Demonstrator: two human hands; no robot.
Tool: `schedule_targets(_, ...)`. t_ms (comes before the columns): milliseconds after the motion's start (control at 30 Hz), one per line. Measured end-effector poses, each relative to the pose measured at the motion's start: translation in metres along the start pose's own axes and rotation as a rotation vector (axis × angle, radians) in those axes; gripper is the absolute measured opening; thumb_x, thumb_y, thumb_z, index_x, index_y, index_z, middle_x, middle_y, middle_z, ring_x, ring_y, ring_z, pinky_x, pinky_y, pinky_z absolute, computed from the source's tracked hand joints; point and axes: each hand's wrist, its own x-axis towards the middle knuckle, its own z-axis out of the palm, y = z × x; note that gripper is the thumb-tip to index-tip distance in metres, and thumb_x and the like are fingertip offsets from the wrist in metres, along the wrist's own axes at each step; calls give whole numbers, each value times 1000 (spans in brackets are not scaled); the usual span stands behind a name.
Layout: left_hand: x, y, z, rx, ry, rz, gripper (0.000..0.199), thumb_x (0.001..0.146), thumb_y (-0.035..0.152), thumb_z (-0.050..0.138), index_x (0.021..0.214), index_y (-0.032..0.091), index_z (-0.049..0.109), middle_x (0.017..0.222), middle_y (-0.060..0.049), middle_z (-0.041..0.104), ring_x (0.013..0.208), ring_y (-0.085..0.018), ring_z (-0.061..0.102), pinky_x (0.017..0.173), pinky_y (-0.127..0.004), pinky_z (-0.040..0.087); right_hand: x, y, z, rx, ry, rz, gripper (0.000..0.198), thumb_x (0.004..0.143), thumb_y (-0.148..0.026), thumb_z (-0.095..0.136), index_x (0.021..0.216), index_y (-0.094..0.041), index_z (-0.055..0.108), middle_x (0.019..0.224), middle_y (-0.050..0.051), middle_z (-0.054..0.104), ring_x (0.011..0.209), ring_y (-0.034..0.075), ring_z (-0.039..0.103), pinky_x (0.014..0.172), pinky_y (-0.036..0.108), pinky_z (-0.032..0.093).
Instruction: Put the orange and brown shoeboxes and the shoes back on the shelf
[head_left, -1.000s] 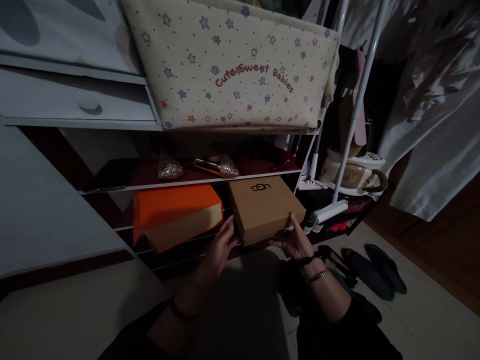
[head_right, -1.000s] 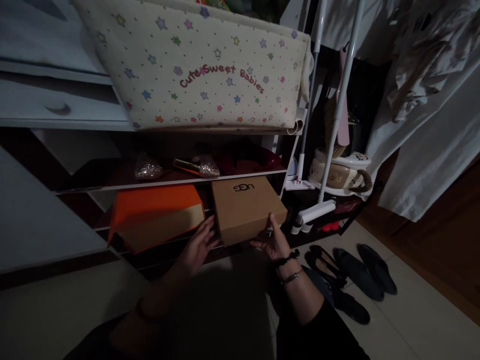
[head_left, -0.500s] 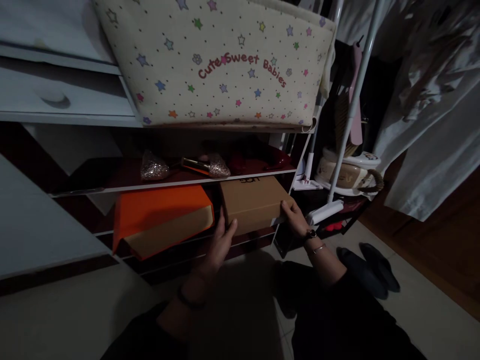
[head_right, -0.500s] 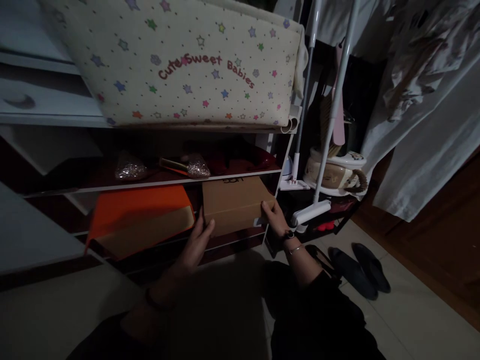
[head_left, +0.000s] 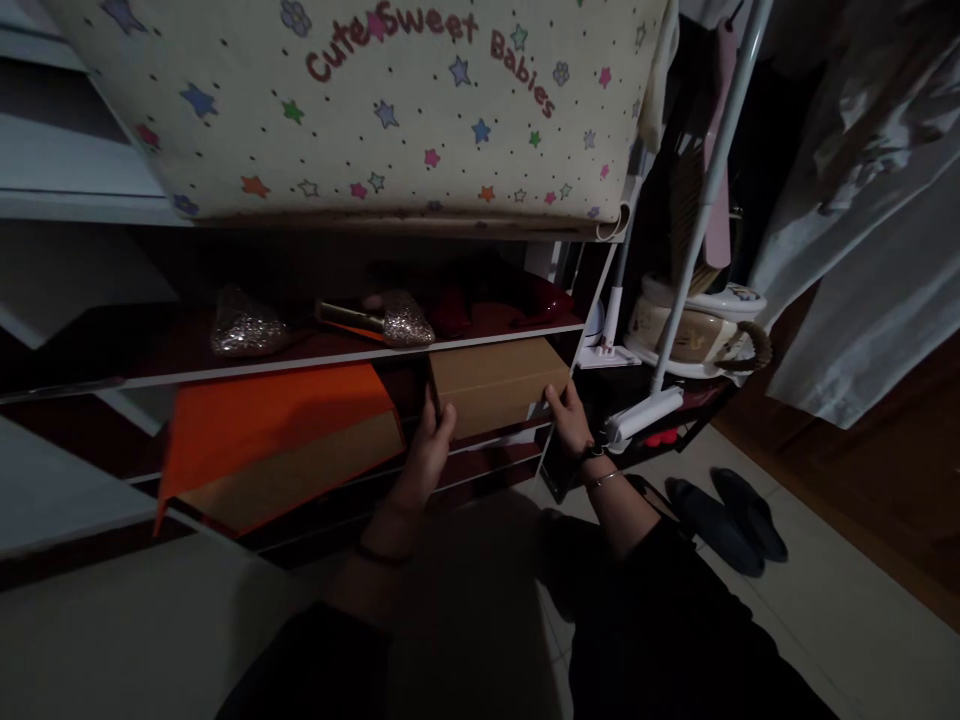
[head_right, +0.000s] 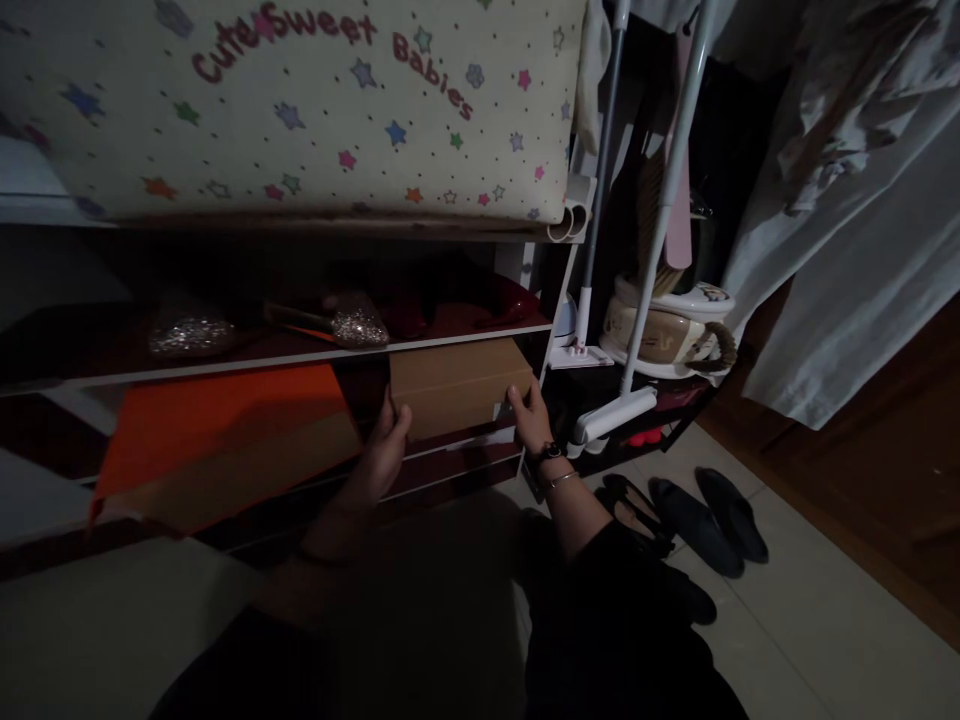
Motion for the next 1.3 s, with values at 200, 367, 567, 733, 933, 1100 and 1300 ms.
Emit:
schedule_targets(200,8,1,5,-24,-26,15,69,96,25,68,159,34,42,163,-3,49,158,-18,34,130,-33,27,3,13,4,-49,3,-53,58,89,-51,65,139,-25,57,146,4,64,135,21,57,122,37,39)
schedule_targets(367,11,-6,0,29,-71,64,64,98,28,66,158,32,45,165,-3,47,159,-19,32,130,-33,24,2,13,4,-38,14,-54,57,88,-51,66,137,-24,60,143,4,65,133,21,57,121,37,40)
schedule_targets(567,15,-18,-6,85,-130,107,63,102,37,59,162,32,40,168,-2,42,159,-19,32,132,-36,21,1,15,3,2,17,-29,55,88,-50,68,136,-24,61,144,4,65,135,21,56,122,38,39)
schedule_targets(733,12,-20,-3,52,-106,99,65,101,35,61,163,34,38,170,0,38,158,-17,33,131,-31,23,1,16,2,24,16,-17,59,87,-49,69,140,-25,59,143,4,66,136,21,56,123,40,39)
schedule_targets(933,13,-23,-4,53,-113,93,68,101,39,61,164,35,35,171,-2,37,159,-19,32,131,-33,25,-1,12,1,7,10,-22,55,89,-49,68,138,-25,62,143,5,66,136,22,56,123,41,38)
schedule_targets(1100,19,-30,-9,173,-156,138,77,102,51,55,169,35,19,175,-2,27,161,-20,27,132,-38,23,-1,12,0,-5,11,-25,64,87,-52,68,142,-21,60,147,9,64,135,26,57,123,45,37)
schedule_targets(1300,18,-30,-10,205,-153,140,82,101,54,56,170,35,16,175,-3,26,161,-22,27,133,-42,21,-3,13,-1,-90,19,-52,64,89,-52,65,145,-22,57,146,10,64,136,26,57,123,47,38)
